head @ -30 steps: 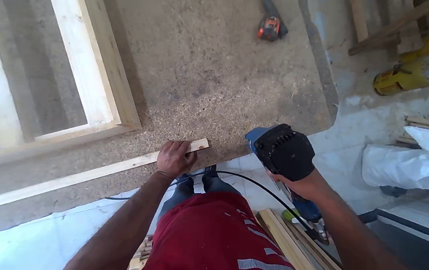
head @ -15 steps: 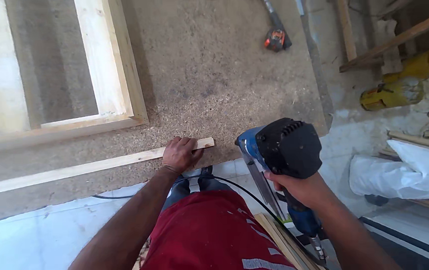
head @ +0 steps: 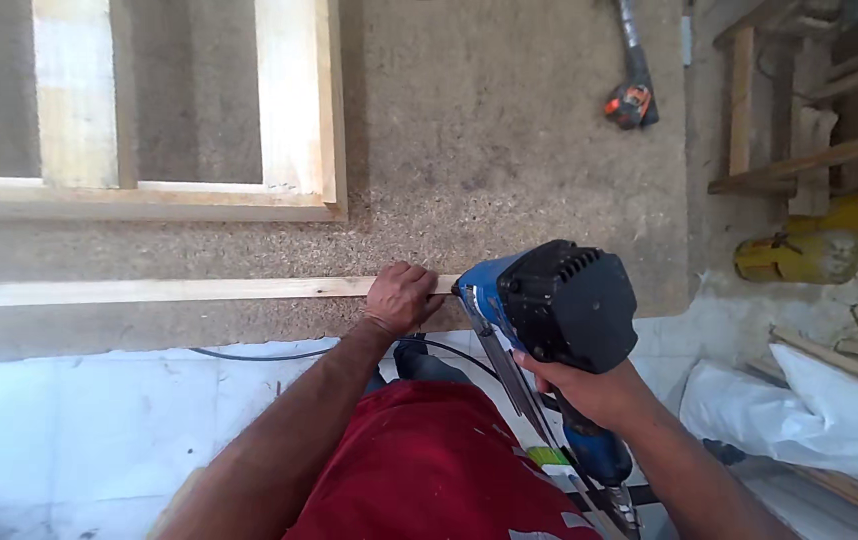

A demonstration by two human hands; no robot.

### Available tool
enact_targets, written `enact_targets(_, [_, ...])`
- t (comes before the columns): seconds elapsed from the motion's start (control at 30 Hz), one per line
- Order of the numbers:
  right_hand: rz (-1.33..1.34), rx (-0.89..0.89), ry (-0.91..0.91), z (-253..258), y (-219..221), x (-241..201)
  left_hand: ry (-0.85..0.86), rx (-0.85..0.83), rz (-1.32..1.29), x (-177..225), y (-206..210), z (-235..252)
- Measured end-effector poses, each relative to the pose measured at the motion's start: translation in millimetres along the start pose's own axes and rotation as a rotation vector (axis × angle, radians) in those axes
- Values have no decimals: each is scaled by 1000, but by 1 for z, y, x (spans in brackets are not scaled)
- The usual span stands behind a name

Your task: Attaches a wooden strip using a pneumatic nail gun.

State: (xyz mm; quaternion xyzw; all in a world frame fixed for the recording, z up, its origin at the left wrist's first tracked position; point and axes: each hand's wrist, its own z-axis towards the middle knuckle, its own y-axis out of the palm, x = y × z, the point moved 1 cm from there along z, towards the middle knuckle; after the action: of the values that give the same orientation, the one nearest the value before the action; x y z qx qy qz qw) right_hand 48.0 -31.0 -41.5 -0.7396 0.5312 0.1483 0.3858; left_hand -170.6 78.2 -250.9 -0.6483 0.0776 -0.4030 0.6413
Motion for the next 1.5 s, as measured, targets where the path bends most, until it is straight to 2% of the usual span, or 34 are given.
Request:
enact_targets(0.2, [-140,32,30,2,3,-8,19,-13,-15,-2,1,1])
enact_targets(0.33, [-195,9,35,4,5,-26,4,-197,-86,-5,-18,2])
enact_targets(0.43, [-107,4,73,6,5,-27,-21,-258,-24,-35,-51,-22])
enact_targets(0.53, [6,36,112,6,4,-26,-77,-228,54,-87,-87,-63])
enact_targets(0.63, [75,75,157,5,6,-29,-113,-178,135,-115,-107,-90])
enact_targets(0.77, [109,76,165,6,10,-29,-155,-142,172,-119,-100,-99])
enact_targets(1.07, [95,109,159,2,18,-31,-102,10,243,-125,-79,-107])
enact_targets(1.23, [88,141,75,-8,36,-32,-108,34,239,-121,-78,-106])
enact_targets(1.5, [-10,-7,-49,-13,73,-45,-89,79,272,-121,-78,-106])
